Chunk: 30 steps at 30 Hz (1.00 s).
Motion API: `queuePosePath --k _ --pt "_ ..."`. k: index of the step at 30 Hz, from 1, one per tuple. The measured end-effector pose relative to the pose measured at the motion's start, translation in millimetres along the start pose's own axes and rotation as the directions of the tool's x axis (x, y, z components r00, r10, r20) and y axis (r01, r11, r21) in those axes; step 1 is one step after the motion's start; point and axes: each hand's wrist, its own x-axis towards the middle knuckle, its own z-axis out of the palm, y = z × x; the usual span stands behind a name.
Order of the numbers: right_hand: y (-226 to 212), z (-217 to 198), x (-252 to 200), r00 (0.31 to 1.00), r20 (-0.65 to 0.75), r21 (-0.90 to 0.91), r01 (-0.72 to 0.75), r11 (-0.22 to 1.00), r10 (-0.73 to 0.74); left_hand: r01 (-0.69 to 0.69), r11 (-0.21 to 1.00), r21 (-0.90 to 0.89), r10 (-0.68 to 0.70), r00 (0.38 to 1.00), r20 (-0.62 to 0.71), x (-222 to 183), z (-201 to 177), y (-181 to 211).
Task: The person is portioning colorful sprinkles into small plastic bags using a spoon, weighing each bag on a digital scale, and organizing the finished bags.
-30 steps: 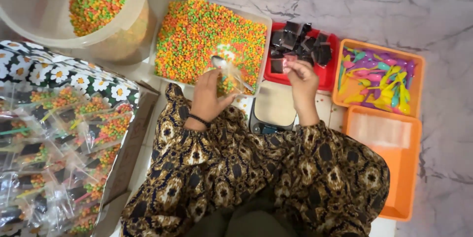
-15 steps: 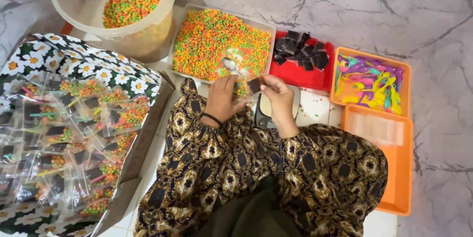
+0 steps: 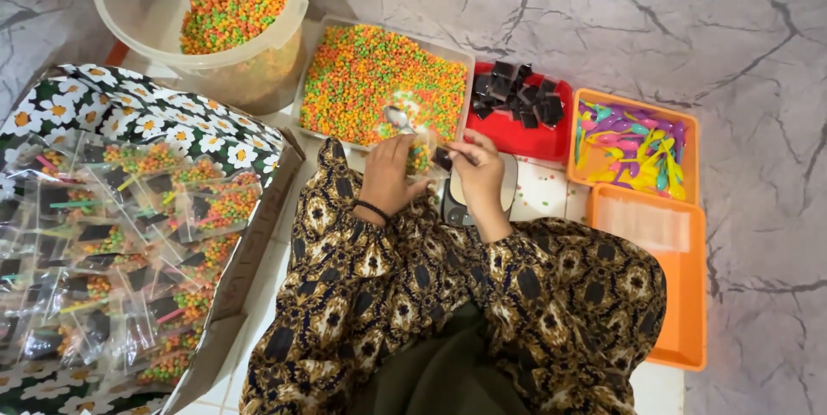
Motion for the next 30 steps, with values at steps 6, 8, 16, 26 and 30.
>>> queuePosePath --k 6,8,16,26,30 --pt "16 10 3 0.999 0.008 -0.131 0.032 0.991 -0.031 -0.039 0.999 -0.016 0.038 0.997 -0.068 1 -2 0" --pt "11 13 0 1.000 -0.012 -0.171 -0.024 0.985 0.022 -0.038 0.999 -0.007 0.037 0.997 -0.068 0 0 1" --pt "33 20 9 0.969 0.074 -0.390 0.246 0.887 -0.236 -0.022 1.000 0.006 0.022 0.999 -0.035 0 -11 10" --pt "17 6 13 0.960 0.135 -0.388 0.278 0.879 -0.244 0.032 0.998 -0.060 -0.032 0.999 0.012 2 -14 10" --pt "8 8 13 0.949 0.100 -0.408 0.314 0.857 -0.300 0.007 0.999 -0.036 -0.006 0.999 0.034 3 -14 10"
